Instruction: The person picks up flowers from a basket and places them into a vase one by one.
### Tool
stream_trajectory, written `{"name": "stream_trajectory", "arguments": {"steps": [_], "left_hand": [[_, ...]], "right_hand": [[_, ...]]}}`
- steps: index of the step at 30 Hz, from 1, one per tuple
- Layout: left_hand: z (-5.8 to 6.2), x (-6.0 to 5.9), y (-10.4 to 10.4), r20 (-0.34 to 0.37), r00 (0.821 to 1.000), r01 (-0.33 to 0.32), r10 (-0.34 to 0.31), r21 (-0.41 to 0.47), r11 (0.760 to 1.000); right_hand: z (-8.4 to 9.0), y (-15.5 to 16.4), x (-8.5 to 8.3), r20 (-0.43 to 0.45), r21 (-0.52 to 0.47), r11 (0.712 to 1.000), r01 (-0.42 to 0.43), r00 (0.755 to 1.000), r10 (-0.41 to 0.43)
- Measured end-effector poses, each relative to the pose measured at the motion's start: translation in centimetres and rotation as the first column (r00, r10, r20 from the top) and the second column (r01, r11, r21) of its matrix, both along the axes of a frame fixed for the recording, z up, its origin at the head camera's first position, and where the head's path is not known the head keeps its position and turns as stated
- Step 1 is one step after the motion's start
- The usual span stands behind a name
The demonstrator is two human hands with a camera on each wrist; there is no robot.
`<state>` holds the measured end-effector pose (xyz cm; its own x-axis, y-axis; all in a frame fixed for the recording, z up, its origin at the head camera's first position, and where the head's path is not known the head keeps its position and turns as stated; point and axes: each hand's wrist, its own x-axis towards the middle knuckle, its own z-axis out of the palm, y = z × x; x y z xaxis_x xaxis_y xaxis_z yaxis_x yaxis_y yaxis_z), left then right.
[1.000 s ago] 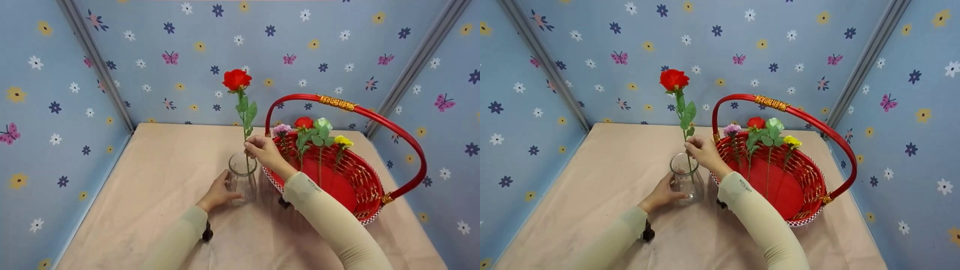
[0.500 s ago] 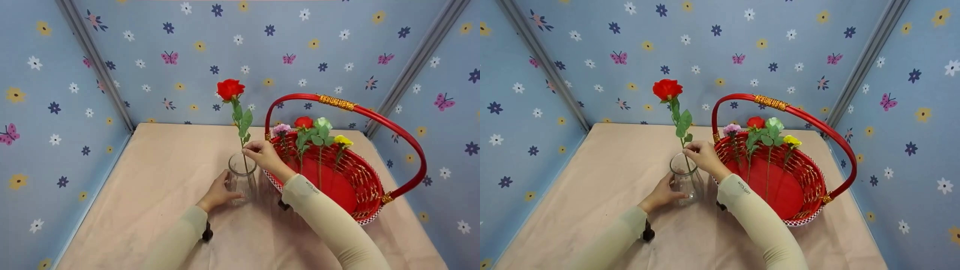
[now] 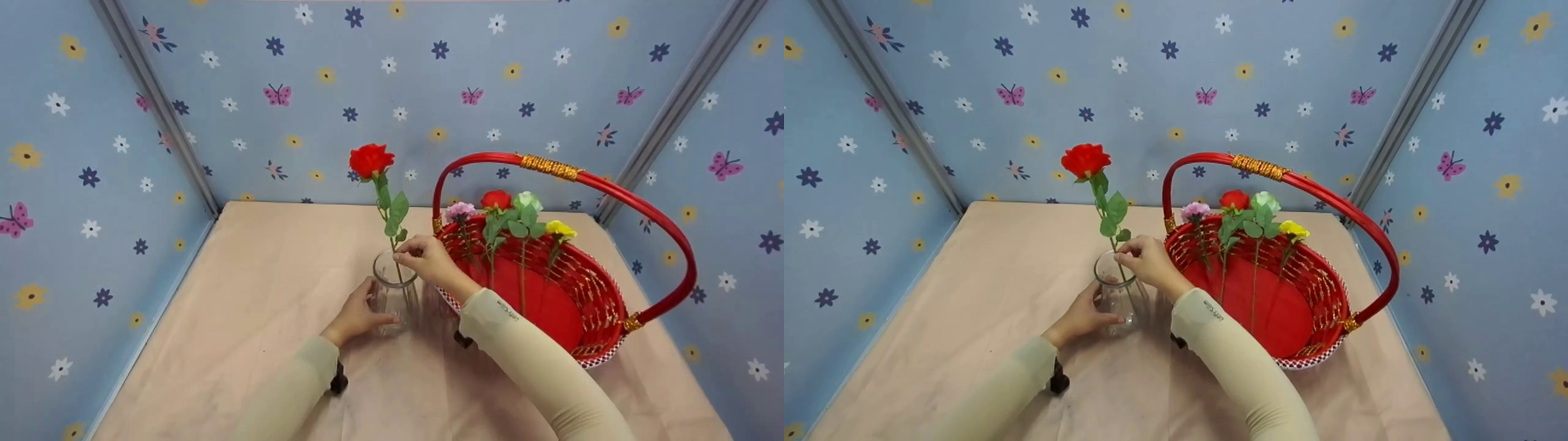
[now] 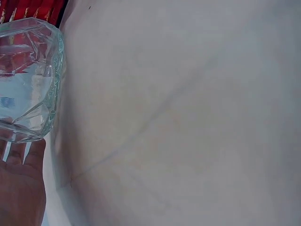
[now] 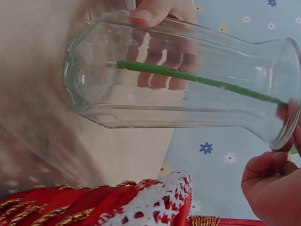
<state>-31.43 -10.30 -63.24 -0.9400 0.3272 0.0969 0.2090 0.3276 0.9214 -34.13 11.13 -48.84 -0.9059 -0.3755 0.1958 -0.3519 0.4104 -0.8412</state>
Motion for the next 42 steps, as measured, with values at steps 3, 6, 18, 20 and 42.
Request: {"name": "stream_trajectory", "arguments": {"steps": [3,6,18,20,42], "left_hand": [[0.0,0.0,0.0,-0.014,1.0,-0.001,0.001,0.0,1.0],[0.1,0.0,0.0,-0.028,1.0,0.0,0.0,0.001,1.0],[0.1,0.0,-0.1,0.007,1.0,-0.006,0.006,-0.032,0.999],[0.2,0.1,-0.1,0.01,1.0,-0.007,0.008,-0.03,1.0],[0.2,0.1,-0.1,0.01,1.0,-0.007,0.008,-0.042,0.999]], "right_hand": [[0.0,0.1,0.0,-0.001,0.011,1.0,0.0,1.0,0.0],[0.1,0.3,0.1,0.011,0.017,1.0,0.01,1.0,-0.011],[0.4,2.1,-0.1,0.043,-0.015,0.998,0.065,0.997,-0.064],[0.5,2.5,-0.1,0.053,-0.023,0.997,0.073,0.996,-0.071],[1.0,6.0,0.1,0.05,-0.038,0.988,0.147,0.988,-0.145]]}}
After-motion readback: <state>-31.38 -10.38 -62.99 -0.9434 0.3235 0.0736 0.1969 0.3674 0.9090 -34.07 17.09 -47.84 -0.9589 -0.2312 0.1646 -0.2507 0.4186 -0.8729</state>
